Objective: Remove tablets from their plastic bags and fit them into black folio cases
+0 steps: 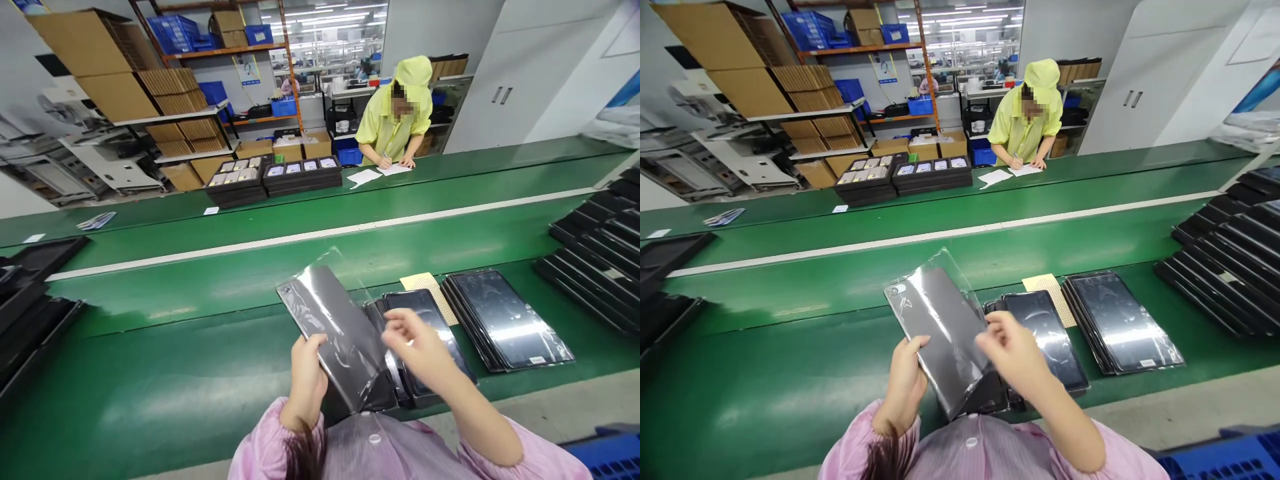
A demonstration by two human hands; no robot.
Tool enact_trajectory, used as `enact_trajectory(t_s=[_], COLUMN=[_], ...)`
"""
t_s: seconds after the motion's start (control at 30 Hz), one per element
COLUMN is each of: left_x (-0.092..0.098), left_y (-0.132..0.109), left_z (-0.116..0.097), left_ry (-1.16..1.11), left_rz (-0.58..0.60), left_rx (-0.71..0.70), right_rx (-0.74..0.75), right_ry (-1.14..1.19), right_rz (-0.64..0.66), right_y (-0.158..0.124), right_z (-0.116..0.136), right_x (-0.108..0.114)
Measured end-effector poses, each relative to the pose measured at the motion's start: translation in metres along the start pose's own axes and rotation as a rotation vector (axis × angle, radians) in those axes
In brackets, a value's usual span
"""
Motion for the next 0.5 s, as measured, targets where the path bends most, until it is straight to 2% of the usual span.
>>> enact_trajectory(t_s=[0.13,0.2,0.27,0.33,0.4,0.43,0.5], left_x=[-0.011,-0.011,-0.001,0.018,0.044,0.055,0.070], left_y=[-0.014,-0.017,-0.010,0.009,0.033,0.044,0.060], left_z=[0.009,0.017,0.023,0.029,0.039,0.047,0.066], left_ry=[0.067,0.134,0.197,0.289,0.404,0.453,0.505], left_rz=[0.107,0.197,0.237,0.141,-0.051,-0.130,-0.166], left_rx=[-0.073,-0.092,-0.117,-0.173,-0.180,-0.132,-0.020], right_rx=[0.040,0.058,-0.015,-0.162,-0.301,-0.352,-0.422], right_ry=[-0.113,-0.090,0.040,0.175,0.219,0.204,0.131], right_rz=[0.212,0.178,0.072,0.011,0.008,0.014,0.005], right_y=[-0.003,-0.001,0.004,0.011,0.016,0.018,0.020], right_z=[-0.005,-0.014,-0.036,-0.066,-0.097,-0.110,-0.130], right_x=[-0.052,-0.062,-0.058,-0.053,-0.056,-0.060,-0.071])
Point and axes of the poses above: each hand's wrist, its own y-axis towards the middle knuckle, its own x-axis out of the back of the hand, z = x × y, the point moved 5 cm from there along y, towards the middle knuckle, and after that the axes turned 6 degrees about y, right-handed, at the moved point
